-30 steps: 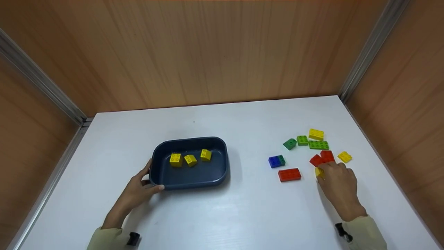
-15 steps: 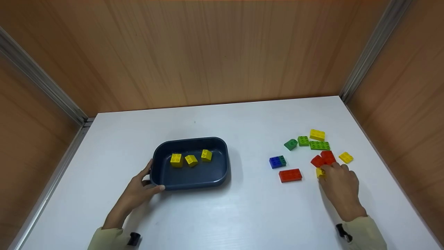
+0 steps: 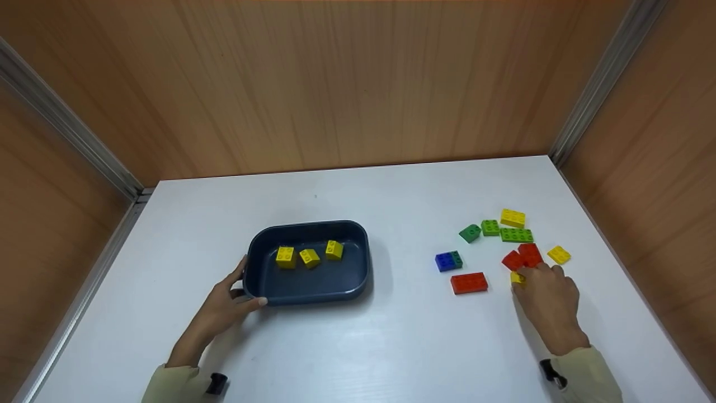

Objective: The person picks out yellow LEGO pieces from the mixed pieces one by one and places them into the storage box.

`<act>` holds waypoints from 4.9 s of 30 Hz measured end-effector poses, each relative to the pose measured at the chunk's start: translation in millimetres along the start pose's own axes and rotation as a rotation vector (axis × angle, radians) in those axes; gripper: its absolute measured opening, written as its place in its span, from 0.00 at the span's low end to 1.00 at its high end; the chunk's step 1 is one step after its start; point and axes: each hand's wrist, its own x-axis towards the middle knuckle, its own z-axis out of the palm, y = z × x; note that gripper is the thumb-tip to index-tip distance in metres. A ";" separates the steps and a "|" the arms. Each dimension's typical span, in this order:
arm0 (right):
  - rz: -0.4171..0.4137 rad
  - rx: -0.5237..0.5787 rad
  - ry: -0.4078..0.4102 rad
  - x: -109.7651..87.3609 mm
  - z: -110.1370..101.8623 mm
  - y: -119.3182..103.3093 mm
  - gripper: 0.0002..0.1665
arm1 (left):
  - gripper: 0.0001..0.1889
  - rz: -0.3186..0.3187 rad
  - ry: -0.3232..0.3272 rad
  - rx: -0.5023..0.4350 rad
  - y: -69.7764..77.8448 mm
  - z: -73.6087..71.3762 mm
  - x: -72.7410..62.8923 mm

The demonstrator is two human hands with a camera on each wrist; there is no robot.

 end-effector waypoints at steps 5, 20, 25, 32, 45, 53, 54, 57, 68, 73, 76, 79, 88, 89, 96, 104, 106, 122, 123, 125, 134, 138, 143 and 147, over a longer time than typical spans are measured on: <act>0.018 0.016 0.002 1.0 -0.4 -0.7 0.29 | 0.57 0.008 -0.001 -0.007 -0.5 -0.6 0.2; 0.001 -0.006 0.074 7.8 -16.5 -23.9 0.27 | 0.58 -0.004 -0.003 0.003 1.4 -0.6 0.0; -0.047 -0.022 0.117 12.7 -18.3 -36.7 0.26 | 0.58 0.002 -0.005 -0.007 1.1 -0.3 0.0; -0.096 -0.023 0.136 20.9 -22.6 -58.3 0.25 | 0.57 0.005 -0.010 -0.015 1.8 -0.4 -0.1; -0.172 -0.045 0.131 35.5 -22.9 -92.9 0.24 | 0.58 -0.001 -0.012 -0.037 0.6 -0.4 1.5; -0.255 -0.006 0.162 43.3 -21.4 -110.9 0.22 | 0.58 -0.005 -0.006 -0.026 0.3 0.0 0.7; -0.269 -0.002 0.168 44.4 -21.1 -112.7 0.21 | 0.58 -0.006 -0.006 -0.025 0.2 0.1 0.6; -0.298 0.003 0.165 47.7 -21.0 -118.8 0.20 | 0.58 -0.003 -0.003 -0.021 -0.4 0.1 0.7; -0.335 -0.017 0.125 56.2 -18.7 -141.0 0.22 | 0.57 0.008 -0.003 0.000 -0.7 -0.6 2.1; -0.361 -0.034 0.114 60.2 -16.0 -150.0 0.22 | 0.58 0.004 0.000 -0.011 0.0 0.4 1.0; -0.382 -0.036 0.118 61.1 -14.9 -155.5 0.21 | 0.58 -0.001 0.001 -0.017 0.0 0.8 0.1; -0.395 -0.037 0.125 61.1 -14.1 -161.3 0.20 | 0.57 -0.002 0.001 -0.012 -0.3 0.5 -0.1; -0.427 -0.057 0.132 61.6 -12.4 -176.0 0.19 | 0.57 -0.011 -0.001 -0.001 0.0 0.1 -0.1; -0.432 -0.058 0.133 62.0 -12.1 -177.7 0.19 | 0.57 -0.011 -0.001 0.000 0.0 0.2 0.0; -0.467 -0.070 0.134 64.8 -11.4 -190.4 0.19 | 0.57 -0.006 -0.004 -0.002 0.2 -0.2 0.2; -0.518 -0.090 0.142 67.4 -10.1 -205.6 0.18 | 0.57 0.007 -0.009 -0.033 -0.9 0.6 1.0; -0.528 -0.089 0.143 67.7 -10.2 -209.1 0.18 | 0.58 0.003 -0.007 -0.031 -0.5 0.6 1.0; -0.582 -0.079 0.143 75.2 -9.2 -239.2 0.17 | 0.57 -0.005 -0.005 -0.030 1.0 -0.1 -0.1; -0.585 -0.082 0.141 75.9 -9.0 -241.0 0.17 | 0.57 -0.007 -0.005 -0.032 1.0 0.0 -0.3; -0.590 -0.088 0.133 77.3 -8.6 -244.4 0.17 | 0.57 -0.015 -0.005 -0.029 0.8 0.3 -0.4; -0.610 -0.097 0.088 82.1 -10.8 -258.2 0.17 | 0.58 0.002 -0.002 -0.025 0.0 1.5 1.4; -0.624 -0.099 0.069 84.0 -11.2 -264.6 0.17 | 0.58 -0.012 0.002 -0.016 0.6 1.6 1.0; -0.645 -0.097 0.048 86.1 -11.2 -273.3 0.15 | 0.58 -0.023 -0.002 -0.019 1.1 1.2 -0.1; -0.641 -0.087 0.018 89.3 -10.3 -280.1 0.14 | 0.58 -0.021 -0.003 -0.018 1.3 0.7 0.0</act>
